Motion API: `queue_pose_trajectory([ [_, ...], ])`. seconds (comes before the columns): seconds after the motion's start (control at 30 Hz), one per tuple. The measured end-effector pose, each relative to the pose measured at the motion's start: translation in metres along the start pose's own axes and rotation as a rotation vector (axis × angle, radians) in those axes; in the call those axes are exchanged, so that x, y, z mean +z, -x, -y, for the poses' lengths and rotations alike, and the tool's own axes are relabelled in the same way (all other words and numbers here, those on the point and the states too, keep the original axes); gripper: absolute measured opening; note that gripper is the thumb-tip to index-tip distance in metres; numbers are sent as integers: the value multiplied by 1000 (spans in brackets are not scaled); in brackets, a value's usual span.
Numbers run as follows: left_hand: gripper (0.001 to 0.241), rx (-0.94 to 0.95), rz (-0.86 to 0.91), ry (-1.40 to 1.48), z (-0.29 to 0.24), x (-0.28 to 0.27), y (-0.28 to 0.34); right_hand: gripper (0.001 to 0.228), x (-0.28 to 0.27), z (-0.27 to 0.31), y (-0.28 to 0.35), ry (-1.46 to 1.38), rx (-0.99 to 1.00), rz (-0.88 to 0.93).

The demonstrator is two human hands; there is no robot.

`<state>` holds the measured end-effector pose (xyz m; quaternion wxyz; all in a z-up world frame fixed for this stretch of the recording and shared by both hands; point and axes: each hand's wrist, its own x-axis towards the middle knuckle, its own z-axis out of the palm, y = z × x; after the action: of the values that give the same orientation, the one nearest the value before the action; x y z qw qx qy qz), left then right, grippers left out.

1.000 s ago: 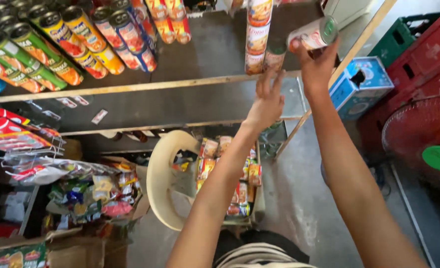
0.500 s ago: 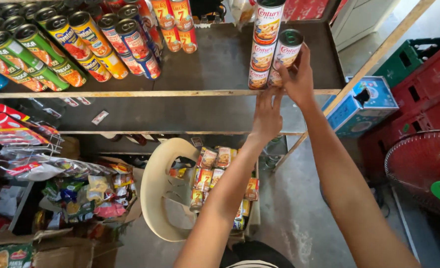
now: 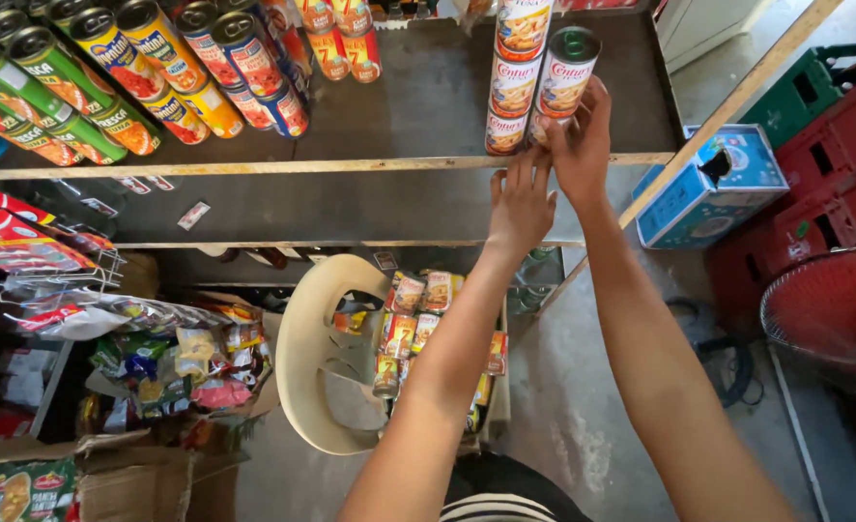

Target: Organizing and moving various canned food products from a shelf into a container placed on a chair.

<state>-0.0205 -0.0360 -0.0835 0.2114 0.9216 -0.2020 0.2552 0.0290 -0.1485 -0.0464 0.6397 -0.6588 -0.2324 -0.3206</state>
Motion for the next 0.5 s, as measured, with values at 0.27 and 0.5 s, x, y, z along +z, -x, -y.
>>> queue_pose_trajectory([
  [0.27,67,109,-63,-88,25,25,39,80,13,9,62,267,31,-65],
  [0.5,72,-124,154,152,134,61,203,55,86,-48,209,-59,482,-95],
])
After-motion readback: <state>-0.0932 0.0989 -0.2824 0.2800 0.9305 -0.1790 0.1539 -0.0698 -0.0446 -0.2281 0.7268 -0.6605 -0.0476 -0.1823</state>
